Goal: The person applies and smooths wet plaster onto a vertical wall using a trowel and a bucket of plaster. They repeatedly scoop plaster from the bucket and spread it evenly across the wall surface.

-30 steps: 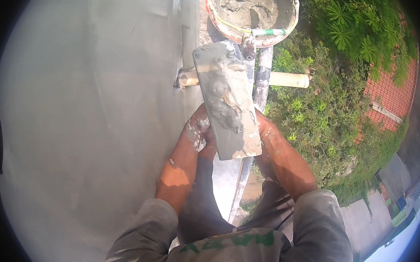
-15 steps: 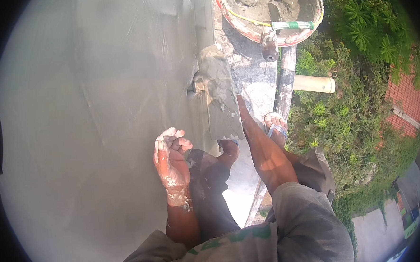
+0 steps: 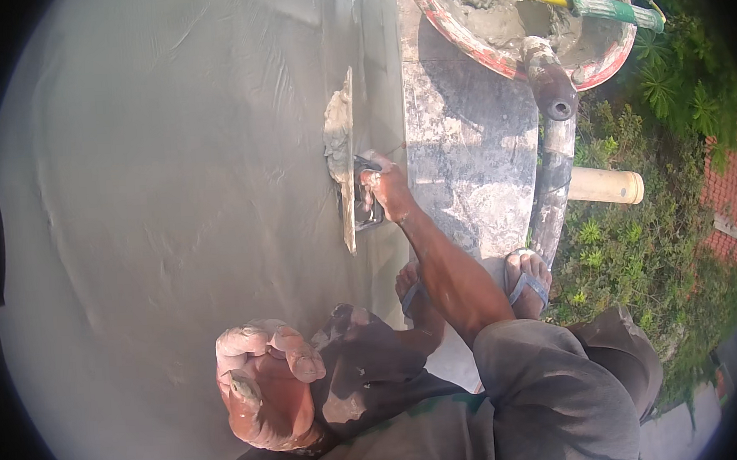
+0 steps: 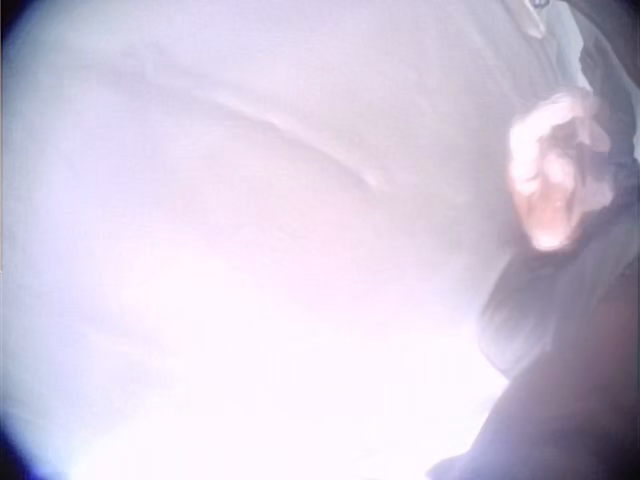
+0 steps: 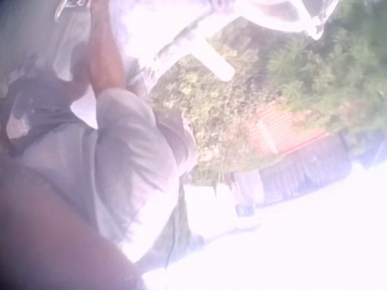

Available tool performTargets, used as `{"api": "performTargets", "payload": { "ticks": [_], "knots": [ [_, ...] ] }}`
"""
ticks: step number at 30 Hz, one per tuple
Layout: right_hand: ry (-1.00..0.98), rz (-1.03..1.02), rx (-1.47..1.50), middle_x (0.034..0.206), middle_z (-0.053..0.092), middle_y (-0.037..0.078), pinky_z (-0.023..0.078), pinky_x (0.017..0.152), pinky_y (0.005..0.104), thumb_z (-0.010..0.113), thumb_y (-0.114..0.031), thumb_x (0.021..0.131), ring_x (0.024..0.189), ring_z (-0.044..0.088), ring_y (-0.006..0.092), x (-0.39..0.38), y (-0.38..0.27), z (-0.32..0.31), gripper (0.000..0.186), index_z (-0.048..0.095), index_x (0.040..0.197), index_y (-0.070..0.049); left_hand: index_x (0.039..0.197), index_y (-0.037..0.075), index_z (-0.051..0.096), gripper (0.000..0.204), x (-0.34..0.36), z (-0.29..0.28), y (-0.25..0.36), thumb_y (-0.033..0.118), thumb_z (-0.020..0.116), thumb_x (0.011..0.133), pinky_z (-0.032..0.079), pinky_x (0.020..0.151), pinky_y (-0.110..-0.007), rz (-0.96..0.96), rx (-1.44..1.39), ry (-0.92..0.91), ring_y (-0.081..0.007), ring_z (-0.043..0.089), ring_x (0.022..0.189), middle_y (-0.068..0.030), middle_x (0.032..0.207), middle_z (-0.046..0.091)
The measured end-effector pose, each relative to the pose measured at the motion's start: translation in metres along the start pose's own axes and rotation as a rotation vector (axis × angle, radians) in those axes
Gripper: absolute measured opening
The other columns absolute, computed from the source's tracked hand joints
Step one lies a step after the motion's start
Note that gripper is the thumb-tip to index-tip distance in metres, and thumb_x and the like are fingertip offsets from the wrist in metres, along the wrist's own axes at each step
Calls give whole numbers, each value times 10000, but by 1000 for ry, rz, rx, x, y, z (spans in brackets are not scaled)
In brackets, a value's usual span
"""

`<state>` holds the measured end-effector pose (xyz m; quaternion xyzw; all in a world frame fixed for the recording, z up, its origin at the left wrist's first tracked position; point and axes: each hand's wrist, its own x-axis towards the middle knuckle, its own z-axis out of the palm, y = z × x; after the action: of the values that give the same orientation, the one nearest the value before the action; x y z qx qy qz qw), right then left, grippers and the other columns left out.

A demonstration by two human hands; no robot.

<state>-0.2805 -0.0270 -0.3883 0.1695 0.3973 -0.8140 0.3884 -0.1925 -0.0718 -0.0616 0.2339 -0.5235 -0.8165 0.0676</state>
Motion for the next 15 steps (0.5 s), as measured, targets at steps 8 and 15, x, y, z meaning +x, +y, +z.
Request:
{"api": "performTargets", "payload": {
  "ticks": [8,15],
  "knots": [
    [45,-12,30,574,442,21,383,310,296,474,17,817,369,420,131,4,-54,36,142,538,933,-34,1063,-112,562,421,-28,-8,4,260,632,879,517,653,-374,128,-121,-25,-290,623,759,-311,997,593],
    [31,-76,-100,579,425,11,394,323,286,480,-12,802,383,420,114,-15,-92,73,71,521,858,-28,1067,-116,557,402,-44,-11,9,242,612,890,518,656,-392,119,-98,-81,-291,625,772,-298,1002,602]
  ]
}}
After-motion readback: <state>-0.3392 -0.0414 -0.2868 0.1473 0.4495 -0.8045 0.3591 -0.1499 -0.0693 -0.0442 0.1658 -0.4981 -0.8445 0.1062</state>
